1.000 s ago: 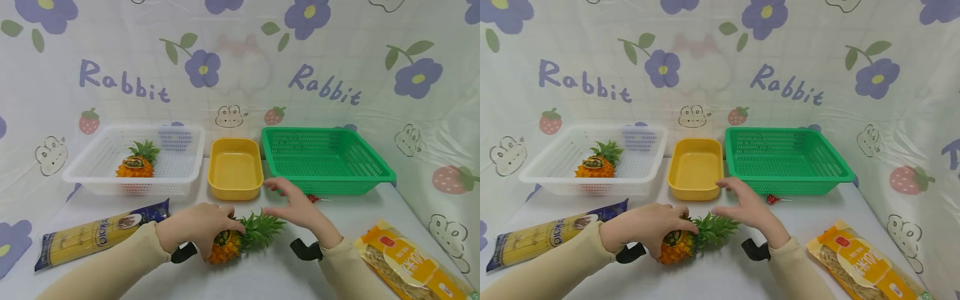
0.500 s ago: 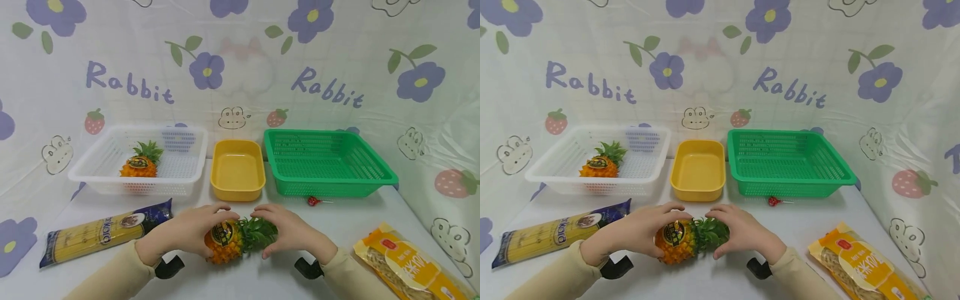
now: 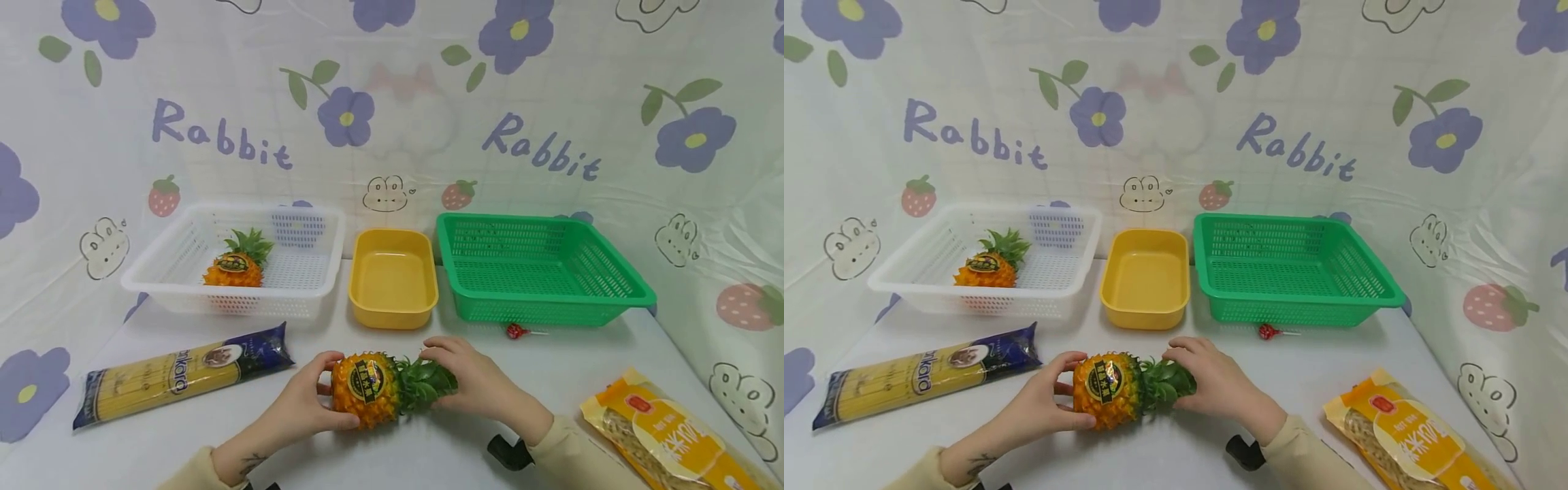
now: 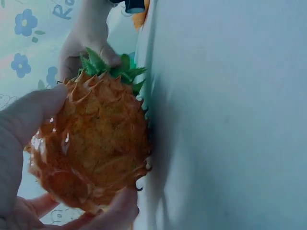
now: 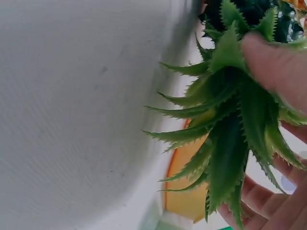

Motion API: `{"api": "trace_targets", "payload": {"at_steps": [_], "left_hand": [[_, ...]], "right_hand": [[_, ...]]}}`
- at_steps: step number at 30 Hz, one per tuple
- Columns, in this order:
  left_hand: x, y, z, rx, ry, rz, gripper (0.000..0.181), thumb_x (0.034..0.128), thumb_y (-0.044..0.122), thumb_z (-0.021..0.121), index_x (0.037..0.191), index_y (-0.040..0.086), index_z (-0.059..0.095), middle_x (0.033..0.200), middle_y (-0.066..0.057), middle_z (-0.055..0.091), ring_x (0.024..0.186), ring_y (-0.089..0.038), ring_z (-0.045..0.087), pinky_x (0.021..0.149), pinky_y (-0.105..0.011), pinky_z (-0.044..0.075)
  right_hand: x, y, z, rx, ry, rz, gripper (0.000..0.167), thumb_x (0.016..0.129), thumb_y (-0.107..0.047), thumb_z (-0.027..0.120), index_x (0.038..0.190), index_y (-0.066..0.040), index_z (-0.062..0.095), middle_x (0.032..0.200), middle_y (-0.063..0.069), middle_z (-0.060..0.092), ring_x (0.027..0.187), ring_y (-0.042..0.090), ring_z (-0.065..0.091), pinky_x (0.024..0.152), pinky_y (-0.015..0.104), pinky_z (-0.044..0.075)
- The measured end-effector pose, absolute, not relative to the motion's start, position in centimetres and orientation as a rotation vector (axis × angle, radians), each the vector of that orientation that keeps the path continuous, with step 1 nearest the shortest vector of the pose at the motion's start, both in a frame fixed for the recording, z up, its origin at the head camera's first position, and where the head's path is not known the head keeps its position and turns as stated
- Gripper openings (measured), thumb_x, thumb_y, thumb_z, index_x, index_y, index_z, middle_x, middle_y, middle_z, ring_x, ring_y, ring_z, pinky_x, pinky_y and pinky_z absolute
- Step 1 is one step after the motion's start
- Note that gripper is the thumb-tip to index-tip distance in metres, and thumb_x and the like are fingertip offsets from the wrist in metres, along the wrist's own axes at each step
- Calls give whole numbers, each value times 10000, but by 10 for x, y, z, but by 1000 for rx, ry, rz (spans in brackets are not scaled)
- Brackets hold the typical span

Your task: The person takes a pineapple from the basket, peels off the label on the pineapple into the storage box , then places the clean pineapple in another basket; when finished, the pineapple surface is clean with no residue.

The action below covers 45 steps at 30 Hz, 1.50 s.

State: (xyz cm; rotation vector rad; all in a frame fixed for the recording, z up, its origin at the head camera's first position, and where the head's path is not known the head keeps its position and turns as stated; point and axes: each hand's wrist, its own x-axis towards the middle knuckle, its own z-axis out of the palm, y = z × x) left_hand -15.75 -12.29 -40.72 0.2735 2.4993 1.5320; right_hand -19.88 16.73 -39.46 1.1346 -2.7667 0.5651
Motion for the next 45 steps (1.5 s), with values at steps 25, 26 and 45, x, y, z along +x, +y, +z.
{"api": "trace_targets", "payload": {"at_steps": [25,26,45], "left_hand": [[-219,-117,-420,236,2365,1835,838,681,49,785,1395,64,347,1385,-154,429,980,-253,595,790,-354,531],[-220,-117,-421,241,2363,1839,833,685,50,781,1395,61,346,1388,-156,425,991,-259,592,796,-356,529],[-228,-117,-427,286,2415,1900,769,695,6,763,1366,55,390,1364,-203,438,1016,-321,594,832,-389,527]], "right_hand": [[-240,163,-407,952,-2706,493,441,669,-159,781,1075,-116,614,1212,64,572,1133,256,505,857,436,492],[-241,163,-407,952,-2702,487,437,673,-163,781,1073,-114,613,1212,69,572,1131,257,505,857,435,491],[-246,170,-379,1058,-2909,556,564,768,-168,647,1310,-116,498,1384,96,443,1263,325,406,944,508,421]]}}
